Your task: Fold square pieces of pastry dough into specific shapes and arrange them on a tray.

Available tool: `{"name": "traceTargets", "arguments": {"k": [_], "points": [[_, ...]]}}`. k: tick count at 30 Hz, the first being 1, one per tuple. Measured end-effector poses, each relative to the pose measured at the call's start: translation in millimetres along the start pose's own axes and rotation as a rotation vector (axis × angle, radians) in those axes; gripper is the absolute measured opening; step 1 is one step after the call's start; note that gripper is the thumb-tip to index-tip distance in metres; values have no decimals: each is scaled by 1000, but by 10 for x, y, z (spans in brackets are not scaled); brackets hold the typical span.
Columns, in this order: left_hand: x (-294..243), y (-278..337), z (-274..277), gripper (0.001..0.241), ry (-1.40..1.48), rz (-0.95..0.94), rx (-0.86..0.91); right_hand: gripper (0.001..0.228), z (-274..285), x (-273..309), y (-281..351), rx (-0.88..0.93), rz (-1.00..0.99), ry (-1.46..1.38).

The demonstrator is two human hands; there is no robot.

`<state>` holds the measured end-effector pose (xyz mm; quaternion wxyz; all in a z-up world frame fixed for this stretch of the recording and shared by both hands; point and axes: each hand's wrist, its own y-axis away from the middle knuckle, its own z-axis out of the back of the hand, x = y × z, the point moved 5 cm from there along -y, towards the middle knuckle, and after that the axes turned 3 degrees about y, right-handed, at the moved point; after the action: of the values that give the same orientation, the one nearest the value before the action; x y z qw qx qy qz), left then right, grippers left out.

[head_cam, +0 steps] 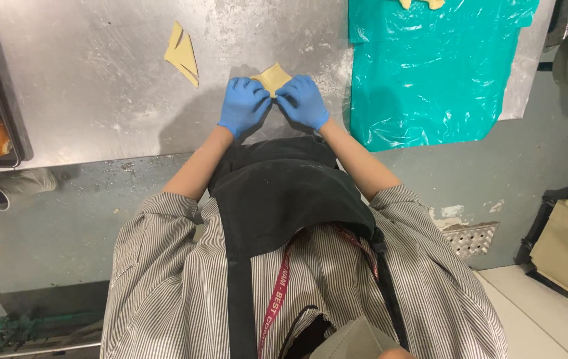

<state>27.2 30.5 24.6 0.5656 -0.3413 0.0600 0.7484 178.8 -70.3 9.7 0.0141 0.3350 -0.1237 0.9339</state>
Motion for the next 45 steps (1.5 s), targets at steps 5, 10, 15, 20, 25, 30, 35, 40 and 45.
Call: {"name": "traceTargets", "arguments": {"k": [5,10,15,20,25,30,35,40,45], "points": [[175,-201,-102,13,-5,110,-25,11,-26,-316,-230,-16,-166,-48],[381,-236,-206,11,-9,307,-54,15,-45,-515,-387,-2,-247,-75],[177,-181,-123,16,-86,24,-96,15,-147,-629,-399,-20,-271,-89],[86,-222,-92,22,-138,-58,-66,16,-109,-557,-407,-51,-410,-129],[59,-261,-92,23,-197,-43,-66,15,-16,-560,-304,-168,-499,-398],[116,-220,-190,34,-162,-47,-34,20,101,-322,-112,-166,-193,-9],[151,-221,-360,33,-247,-66,26,22,28,-272,12,-196,-283,17],[84,-265,-249,32,-176,-30,13,22,42,-220,135,-276,-356,38],[137,-204,-310,49,-1,78,7,16,48,-319,191,-296,-418,-36]]}}
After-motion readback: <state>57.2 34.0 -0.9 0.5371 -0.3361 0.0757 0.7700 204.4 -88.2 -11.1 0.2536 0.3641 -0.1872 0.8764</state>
